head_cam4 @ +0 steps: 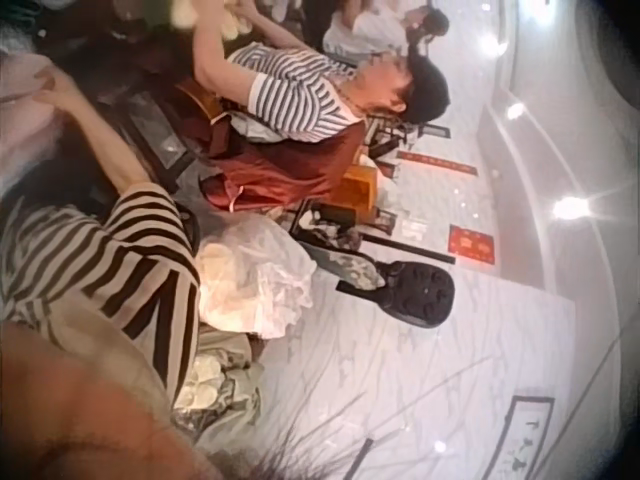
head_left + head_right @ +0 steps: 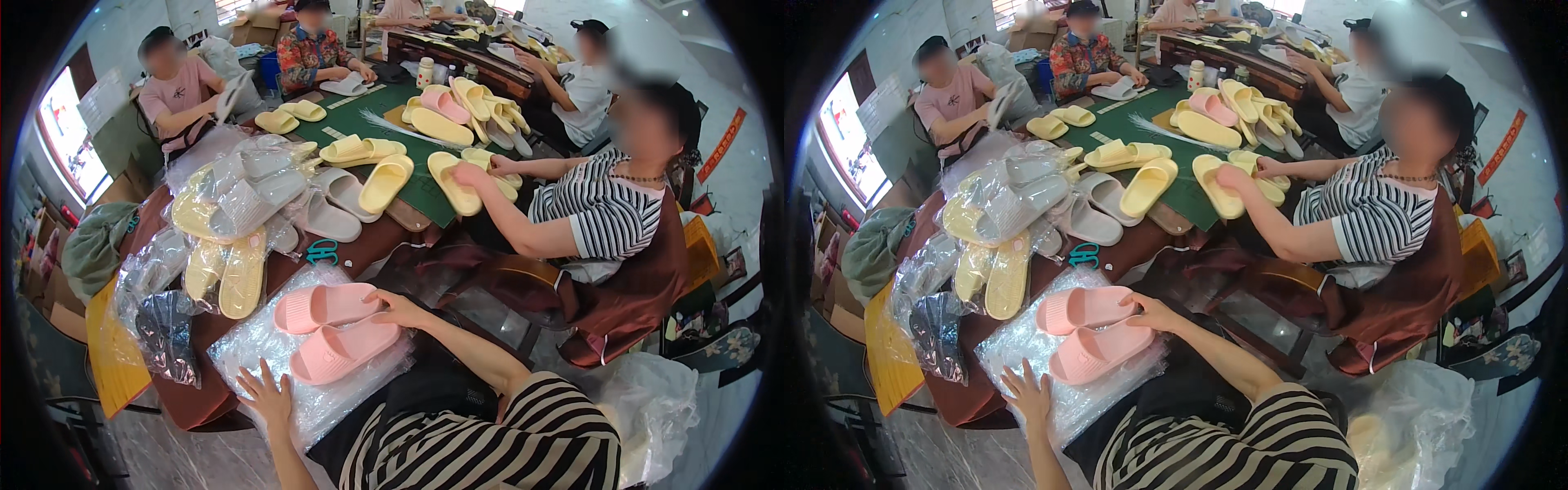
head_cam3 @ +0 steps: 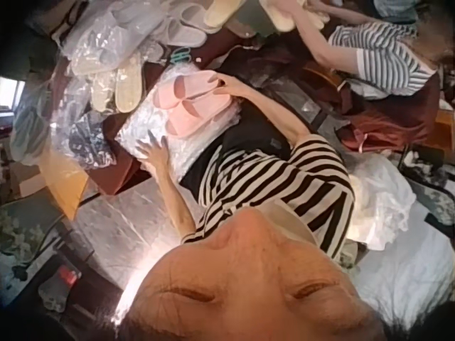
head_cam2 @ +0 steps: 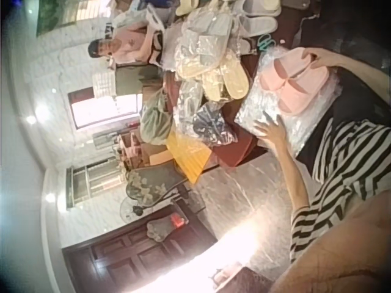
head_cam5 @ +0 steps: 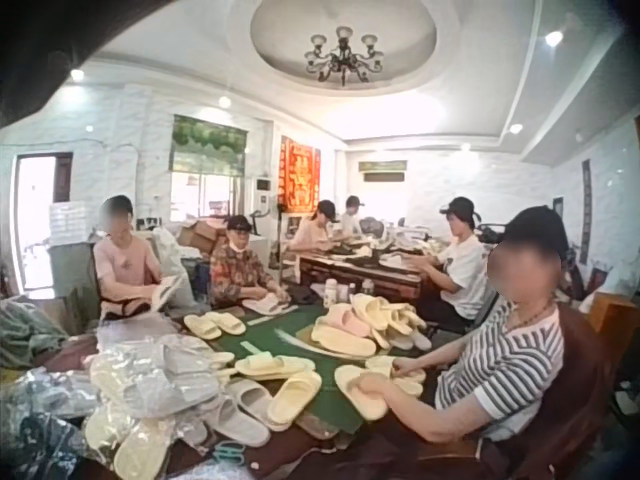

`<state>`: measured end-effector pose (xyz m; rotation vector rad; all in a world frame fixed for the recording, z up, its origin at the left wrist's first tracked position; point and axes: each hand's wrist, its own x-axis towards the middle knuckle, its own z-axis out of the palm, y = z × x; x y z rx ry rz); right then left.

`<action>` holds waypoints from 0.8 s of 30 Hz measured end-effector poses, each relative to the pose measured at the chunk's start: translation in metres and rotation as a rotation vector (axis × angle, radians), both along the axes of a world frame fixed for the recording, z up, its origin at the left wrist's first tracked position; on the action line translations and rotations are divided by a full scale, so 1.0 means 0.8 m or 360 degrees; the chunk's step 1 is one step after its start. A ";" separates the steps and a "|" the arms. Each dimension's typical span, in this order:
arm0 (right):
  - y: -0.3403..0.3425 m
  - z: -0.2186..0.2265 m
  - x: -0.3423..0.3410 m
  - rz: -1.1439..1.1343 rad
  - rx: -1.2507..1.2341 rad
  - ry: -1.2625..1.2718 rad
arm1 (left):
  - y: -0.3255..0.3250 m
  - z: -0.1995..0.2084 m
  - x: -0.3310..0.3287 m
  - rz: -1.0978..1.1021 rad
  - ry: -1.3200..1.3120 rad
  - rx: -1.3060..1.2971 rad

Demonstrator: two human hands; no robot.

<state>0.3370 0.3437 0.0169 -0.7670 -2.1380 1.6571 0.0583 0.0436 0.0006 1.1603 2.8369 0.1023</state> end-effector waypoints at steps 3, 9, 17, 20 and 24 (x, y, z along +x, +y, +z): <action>0.004 -0.002 -0.001 0.0008 -0.0002 0.0057 | 0.000 0.001 0.001 0.0014 -0.0034 0.0035; 0.003 -0.002 0.001 -0.0016 -0.0007 0.0034 | 0.001 0.001 0.001 0.0013 -0.0042 0.0038; 0.000 -0.002 0.003 -0.0030 -0.0074 0.0046 | 0.001 0.004 0.001 0.0034 -0.0052 0.0033; -0.001 -0.005 0.003 -0.0030 -0.0071 0.0062 | 0.001 0.002 0.001 0.0033 -0.0056 0.0013; -0.001 -0.008 0.004 -0.0036 -0.0070 0.0054 | 0.001 0.002 0.000 0.0010 -0.0049 -0.0008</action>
